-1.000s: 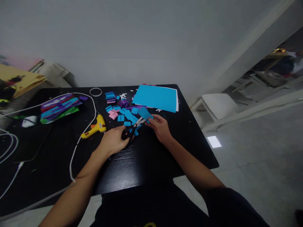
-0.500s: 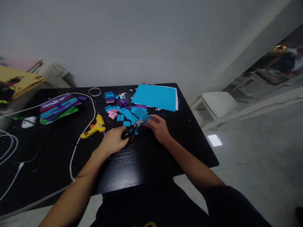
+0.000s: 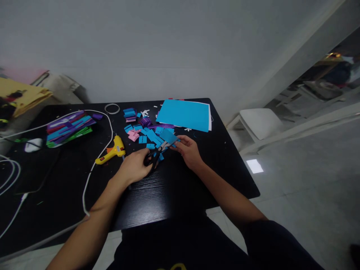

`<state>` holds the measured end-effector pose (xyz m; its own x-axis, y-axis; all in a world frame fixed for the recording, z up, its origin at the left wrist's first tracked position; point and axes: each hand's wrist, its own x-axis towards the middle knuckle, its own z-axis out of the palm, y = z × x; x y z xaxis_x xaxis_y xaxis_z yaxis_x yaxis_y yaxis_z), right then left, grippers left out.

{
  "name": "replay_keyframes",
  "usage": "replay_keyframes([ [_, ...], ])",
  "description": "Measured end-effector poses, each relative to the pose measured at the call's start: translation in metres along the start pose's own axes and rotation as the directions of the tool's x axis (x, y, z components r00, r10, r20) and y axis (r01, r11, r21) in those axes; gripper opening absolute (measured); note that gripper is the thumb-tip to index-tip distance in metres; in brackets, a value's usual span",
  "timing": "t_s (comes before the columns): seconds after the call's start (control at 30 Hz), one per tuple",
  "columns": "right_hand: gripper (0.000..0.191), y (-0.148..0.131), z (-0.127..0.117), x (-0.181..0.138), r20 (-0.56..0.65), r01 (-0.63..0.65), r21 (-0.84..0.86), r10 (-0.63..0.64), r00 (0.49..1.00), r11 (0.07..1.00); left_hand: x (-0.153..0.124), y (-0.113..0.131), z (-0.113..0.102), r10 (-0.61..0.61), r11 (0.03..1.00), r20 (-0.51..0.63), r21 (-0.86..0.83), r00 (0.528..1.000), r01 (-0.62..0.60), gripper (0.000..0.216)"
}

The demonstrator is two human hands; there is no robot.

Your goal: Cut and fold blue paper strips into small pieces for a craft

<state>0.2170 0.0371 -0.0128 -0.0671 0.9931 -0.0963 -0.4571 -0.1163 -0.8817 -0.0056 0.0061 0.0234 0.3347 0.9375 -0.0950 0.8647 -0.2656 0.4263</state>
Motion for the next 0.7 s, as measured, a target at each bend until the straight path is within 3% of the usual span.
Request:
replay_keyframes([
  [0.7, 0.032, 0.0012, -0.0005, 0.0018, -0.05, -0.008, 0.031, 0.01, 0.999, 0.999, 0.0001, 0.0048, 0.0045, -0.013, 0.999, 0.026, 0.039, 1.0, 0.012, 0.027],
])
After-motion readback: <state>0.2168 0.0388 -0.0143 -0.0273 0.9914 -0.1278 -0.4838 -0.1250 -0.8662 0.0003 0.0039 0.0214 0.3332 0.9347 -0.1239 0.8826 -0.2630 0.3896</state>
